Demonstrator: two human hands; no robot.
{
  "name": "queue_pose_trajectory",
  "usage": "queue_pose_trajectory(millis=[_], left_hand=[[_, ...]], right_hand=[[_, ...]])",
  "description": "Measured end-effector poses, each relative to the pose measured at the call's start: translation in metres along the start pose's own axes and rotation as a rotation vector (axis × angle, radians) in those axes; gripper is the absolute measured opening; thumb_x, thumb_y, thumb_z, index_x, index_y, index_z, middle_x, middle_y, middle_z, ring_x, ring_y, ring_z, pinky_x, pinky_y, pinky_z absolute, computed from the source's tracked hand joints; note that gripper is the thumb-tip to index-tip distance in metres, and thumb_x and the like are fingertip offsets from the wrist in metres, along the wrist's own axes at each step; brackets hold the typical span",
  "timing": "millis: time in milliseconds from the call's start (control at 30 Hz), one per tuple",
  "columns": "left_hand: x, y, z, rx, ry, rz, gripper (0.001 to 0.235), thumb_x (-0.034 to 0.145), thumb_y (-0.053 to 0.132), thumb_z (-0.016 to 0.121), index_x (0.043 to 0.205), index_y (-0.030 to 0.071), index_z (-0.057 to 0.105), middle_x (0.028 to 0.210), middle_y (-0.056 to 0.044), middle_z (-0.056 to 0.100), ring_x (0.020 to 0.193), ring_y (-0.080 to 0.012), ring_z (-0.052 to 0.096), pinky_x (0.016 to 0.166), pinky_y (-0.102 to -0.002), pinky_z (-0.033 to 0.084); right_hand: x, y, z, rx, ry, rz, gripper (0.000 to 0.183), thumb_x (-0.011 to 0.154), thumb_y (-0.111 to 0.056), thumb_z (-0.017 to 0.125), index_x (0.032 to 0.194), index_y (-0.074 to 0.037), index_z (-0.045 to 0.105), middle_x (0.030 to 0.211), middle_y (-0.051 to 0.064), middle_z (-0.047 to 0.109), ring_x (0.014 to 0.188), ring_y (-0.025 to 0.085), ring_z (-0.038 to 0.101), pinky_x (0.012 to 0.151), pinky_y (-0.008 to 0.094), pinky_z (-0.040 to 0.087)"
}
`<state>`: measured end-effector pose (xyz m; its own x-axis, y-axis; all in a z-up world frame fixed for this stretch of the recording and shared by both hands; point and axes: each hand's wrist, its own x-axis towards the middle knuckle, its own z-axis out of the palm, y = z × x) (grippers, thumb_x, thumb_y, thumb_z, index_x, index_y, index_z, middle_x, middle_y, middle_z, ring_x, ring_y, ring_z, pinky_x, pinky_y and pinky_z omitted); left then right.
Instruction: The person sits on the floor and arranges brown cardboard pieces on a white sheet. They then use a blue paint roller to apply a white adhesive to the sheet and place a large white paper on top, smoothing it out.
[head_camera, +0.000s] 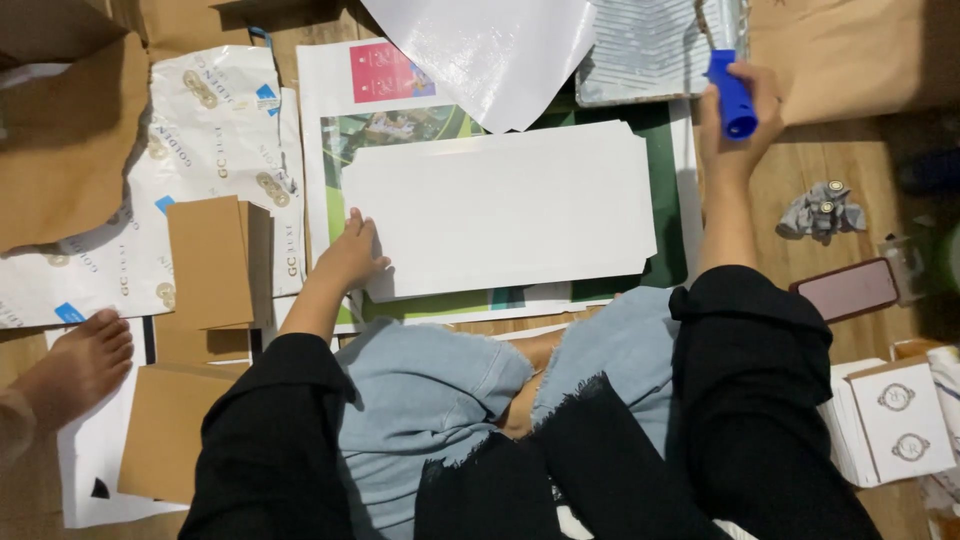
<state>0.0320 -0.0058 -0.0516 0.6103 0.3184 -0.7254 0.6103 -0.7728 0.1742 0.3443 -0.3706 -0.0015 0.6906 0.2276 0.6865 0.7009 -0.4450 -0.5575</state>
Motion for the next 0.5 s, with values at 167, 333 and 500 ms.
queue_pose_trajectory(millis=[167, 333, 500], left_hand=[[-0.003, 0.003, -0.001, -0.037, -0.038, -0.005, 0.076, 0.093, 0.029, 0.049, 0.147, 0.005, 0.001, 0.155, -0.008, -0.017, 0.144, -0.0223, -0.003, 0.109, -0.044, 0.029], [-0.008, 0.006, -0.011, -0.037, -0.060, 0.003, 0.071, 0.094, 0.030, 0.045, 0.147, 0.006, 0.003, 0.155, -0.007, -0.018, 0.145, -0.0214, -0.001, 0.106, -0.044, 0.034], [-0.010, 0.004, -0.010, -0.076, -0.050, 0.009, 0.072, 0.093, 0.029, 0.045, 0.147, 0.005, 0.004, 0.155, -0.008, -0.017, 0.145, -0.0221, -0.002, 0.106, -0.044, 0.033]], right_hand=[[-0.002, 0.013, -0.020, 0.555, 0.397, 0.380, 0.020, 0.085, 0.005, 0.066, 0.094, -0.012, 0.058, 0.105, 0.008, 0.057, 0.098, 0.028, 0.058, 0.078, 0.040, 0.063], [0.018, -0.072, -0.044, 0.306, 0.143, 0.231, 0.018, 0.087, -0.004, 0.071, 0.098, -0.007, 0.058, 0.100, 0.010, 0.060, 0.090, 0.024, 0.059, 0.064, 0.030, 0.054], [0.021, -0.101, -0.035, 0.094, 0.136, -0.014, 0.027, 0.099, -0.026, 0.063, 0.099, -0.001, 0.056, 0.094, 0.013, 0.058, 0.088, 0.025, 0.057, 0.076, 0.037, 0.050]])
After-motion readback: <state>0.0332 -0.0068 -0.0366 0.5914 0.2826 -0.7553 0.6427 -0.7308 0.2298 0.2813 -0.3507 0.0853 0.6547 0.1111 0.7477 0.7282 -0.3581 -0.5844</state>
